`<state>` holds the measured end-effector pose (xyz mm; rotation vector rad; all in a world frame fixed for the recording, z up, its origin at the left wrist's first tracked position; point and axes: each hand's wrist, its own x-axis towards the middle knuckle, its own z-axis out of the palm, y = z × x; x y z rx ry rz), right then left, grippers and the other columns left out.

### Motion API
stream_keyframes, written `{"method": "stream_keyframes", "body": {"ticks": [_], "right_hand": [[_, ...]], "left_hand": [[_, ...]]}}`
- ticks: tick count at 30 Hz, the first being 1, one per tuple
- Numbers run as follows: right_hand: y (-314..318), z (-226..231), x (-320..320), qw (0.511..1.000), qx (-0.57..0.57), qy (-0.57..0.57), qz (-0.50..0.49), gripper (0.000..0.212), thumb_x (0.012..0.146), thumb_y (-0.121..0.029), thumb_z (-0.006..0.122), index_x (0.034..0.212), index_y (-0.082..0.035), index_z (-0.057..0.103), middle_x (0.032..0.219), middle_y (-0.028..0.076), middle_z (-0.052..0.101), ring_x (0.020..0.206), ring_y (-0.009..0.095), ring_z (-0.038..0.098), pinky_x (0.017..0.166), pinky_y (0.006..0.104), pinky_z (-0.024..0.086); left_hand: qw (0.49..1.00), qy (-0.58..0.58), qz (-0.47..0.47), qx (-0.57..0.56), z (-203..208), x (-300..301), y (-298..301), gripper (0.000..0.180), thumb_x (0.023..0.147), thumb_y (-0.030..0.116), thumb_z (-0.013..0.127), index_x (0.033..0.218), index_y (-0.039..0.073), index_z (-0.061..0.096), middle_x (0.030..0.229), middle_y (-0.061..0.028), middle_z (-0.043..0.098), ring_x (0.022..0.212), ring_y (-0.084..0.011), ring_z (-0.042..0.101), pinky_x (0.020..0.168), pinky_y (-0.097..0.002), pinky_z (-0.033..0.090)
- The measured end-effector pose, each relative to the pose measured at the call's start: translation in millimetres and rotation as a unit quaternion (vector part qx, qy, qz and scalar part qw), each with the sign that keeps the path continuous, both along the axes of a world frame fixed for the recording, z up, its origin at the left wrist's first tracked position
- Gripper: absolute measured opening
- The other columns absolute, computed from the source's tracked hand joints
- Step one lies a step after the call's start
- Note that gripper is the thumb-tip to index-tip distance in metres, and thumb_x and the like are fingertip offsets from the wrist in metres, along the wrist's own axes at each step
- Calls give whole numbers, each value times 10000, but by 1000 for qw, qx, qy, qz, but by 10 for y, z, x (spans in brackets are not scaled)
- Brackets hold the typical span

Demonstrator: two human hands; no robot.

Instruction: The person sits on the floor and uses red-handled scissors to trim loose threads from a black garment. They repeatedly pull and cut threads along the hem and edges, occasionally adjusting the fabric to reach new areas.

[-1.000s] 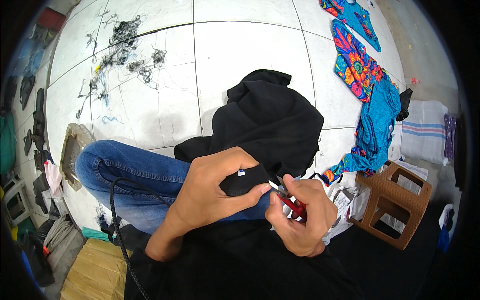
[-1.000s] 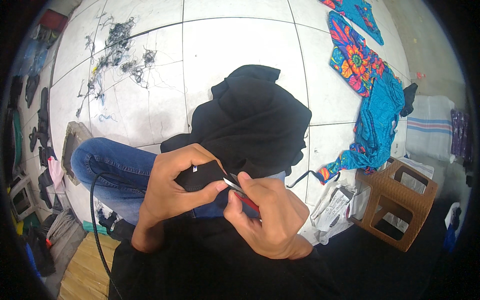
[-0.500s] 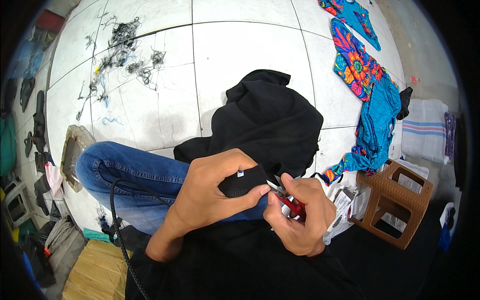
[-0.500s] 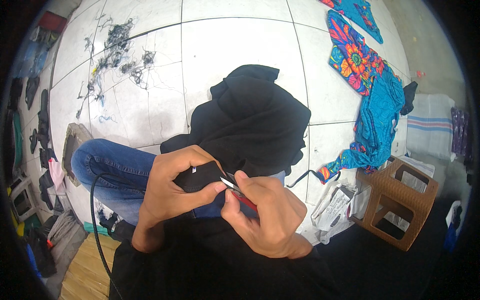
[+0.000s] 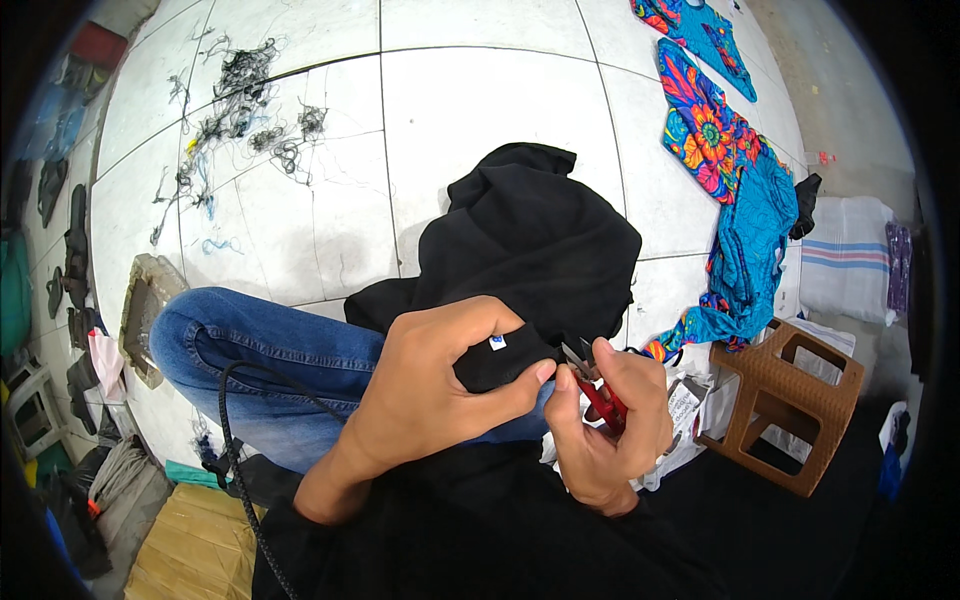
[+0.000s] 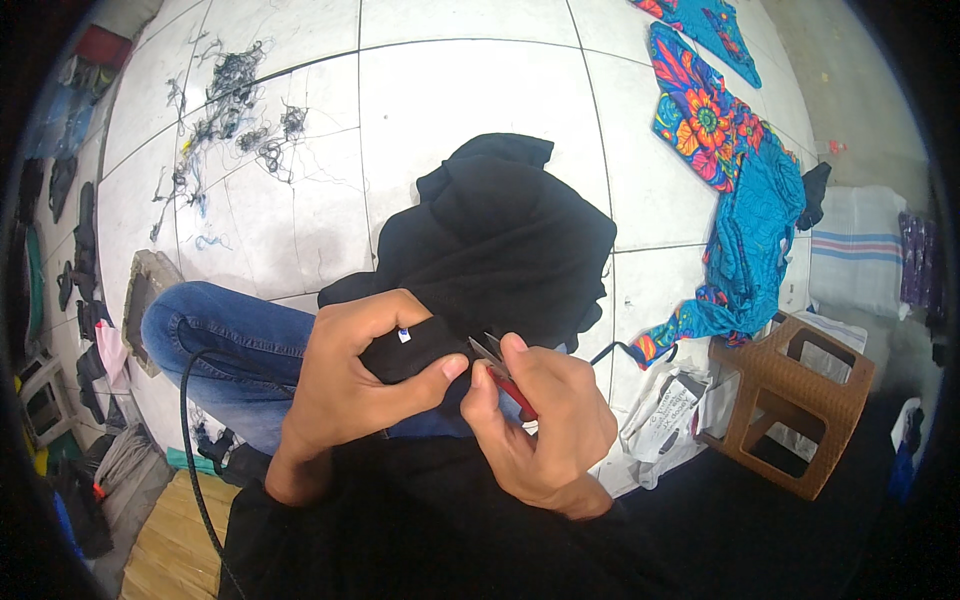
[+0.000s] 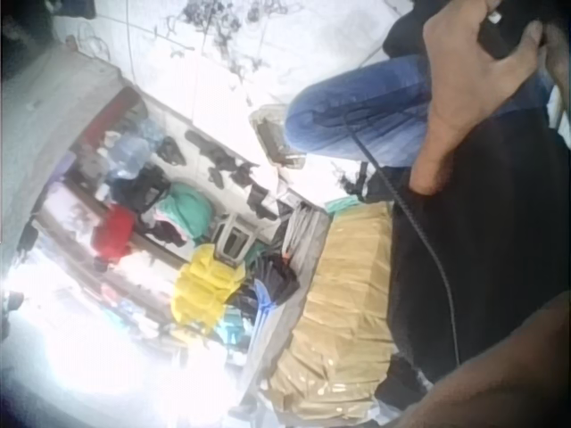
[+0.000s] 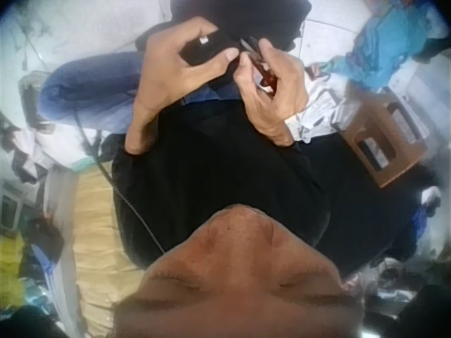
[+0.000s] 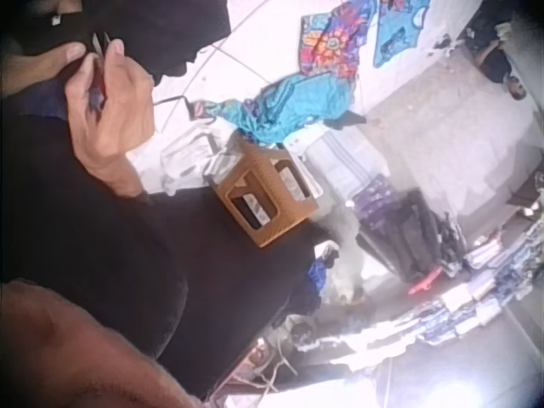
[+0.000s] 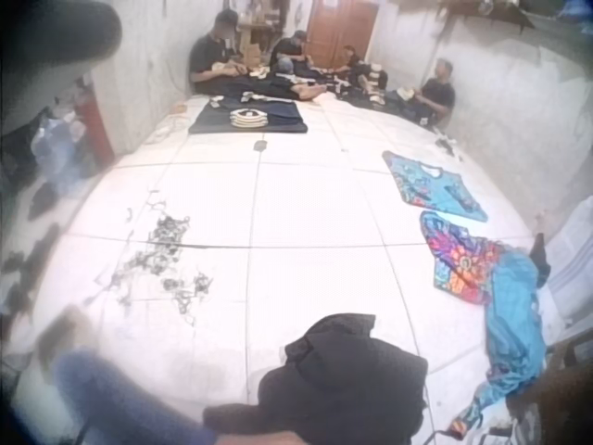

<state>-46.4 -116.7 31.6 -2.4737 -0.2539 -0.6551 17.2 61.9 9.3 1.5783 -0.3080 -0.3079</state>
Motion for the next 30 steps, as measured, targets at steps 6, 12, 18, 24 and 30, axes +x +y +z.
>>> {"method": "stream_keyframes", "body": {"ticks": [6,12,18,24,30], "right_hand": [[-43,108,26,978,138,152,-28,409,785,15,826,1169,48,690,908,135,686,718,185,679,605,277,539],[-261,221,223,952,186,240,32,381,748,82,787,1117,-2,740,910,98,673,699,127,637,593,234,467],[-269,185,390,974,83,157,140,404,628,76,843,1018,0,769,936,98,693,728,178,731,604,270,575],[-283,90,407,975,70,135,160,406,585,9,889,972,-5,767,908,97,696,687,177,729,562,266,555],[-270,49,423,975,66,123,174,379,570,-52,910,906,-23,739,872,84,685,644,179,703,524,270,513]], "left_hand": [[999,31,16,2,-13,-7,2,175,811,61,837,849,12,674,735,-24,668,650,-52,576,579,-233,425],[999,48,-11,6,-2,-10,35,246,783,69,843,915,-21,655,786,-112,648,668,-209,632,632,-301,501],[999,25,-24,9,-68,-18,-4,182,816,76,826,894,12,675,739,-30,670,638,-71,593,563,-236,426],[999,29,-28,10,-88,-20,3,180,816,82,826,893,9,680,746,-35,676,643,-67,596,564,-233,428],[999,27,-35,-1,-58,-9,9,197,792,68,830,892,-2,675,751,-48,668,664,-77,599,586,-246,442]]}}
